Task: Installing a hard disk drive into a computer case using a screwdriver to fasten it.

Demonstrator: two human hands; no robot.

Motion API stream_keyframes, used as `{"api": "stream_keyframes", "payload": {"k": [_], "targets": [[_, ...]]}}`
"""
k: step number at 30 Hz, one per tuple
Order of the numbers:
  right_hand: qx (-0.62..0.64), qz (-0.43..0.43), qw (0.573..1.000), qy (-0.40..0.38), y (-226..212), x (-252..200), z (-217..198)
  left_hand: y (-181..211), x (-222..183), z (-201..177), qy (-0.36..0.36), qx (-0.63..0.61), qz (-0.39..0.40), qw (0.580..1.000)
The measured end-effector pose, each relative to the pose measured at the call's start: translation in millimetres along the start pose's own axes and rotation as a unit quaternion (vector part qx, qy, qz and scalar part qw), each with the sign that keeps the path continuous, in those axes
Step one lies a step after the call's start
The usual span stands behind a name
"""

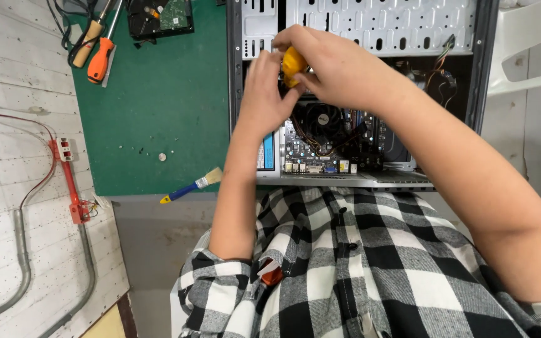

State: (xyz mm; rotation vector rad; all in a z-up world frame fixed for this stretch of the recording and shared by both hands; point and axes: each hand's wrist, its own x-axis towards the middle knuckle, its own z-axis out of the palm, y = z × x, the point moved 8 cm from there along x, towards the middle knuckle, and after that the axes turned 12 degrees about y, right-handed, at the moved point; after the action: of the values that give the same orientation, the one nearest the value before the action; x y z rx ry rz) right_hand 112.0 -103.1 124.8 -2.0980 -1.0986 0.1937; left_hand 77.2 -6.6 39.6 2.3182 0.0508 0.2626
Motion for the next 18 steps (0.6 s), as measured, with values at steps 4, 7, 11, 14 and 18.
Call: {"api": "stream_keyframes", "payload": {"k": [4, 7, 11, 14, 18], "targets": [[0.072, -0.039, 0.996, 0.017, -10.0, -2.7, -4.4, -13.5, -1.0, 4.9, 0.022, -0.061, 0.053, 0.996], [0.022, 0.067, 0.996, 0.052, 6.1, -0.9, -1.7, -5.9, 1.3, -1.0, 0.085, -0.019, 0.081, 0.993], [0.027, 0.068, 0.994, 0.077, 18.0, 0.9, -2.5, -15.0, 2.2, 5.6, 0.084, 0.005, 0.035, 0.996], [0.11, 0.024, 0.992, 0.051, 7.4, -0.6, -2.2, -12.6, 1.2, 6.5, 0.053, -0.036, 0.042, 0.997], [0.031, 0.054, 0.994, 0.086, 13.5, -1.0, 2.3, -19.3, 5.0, 4.0, 0.122, -0.016, 0.005, 0.992]]}}
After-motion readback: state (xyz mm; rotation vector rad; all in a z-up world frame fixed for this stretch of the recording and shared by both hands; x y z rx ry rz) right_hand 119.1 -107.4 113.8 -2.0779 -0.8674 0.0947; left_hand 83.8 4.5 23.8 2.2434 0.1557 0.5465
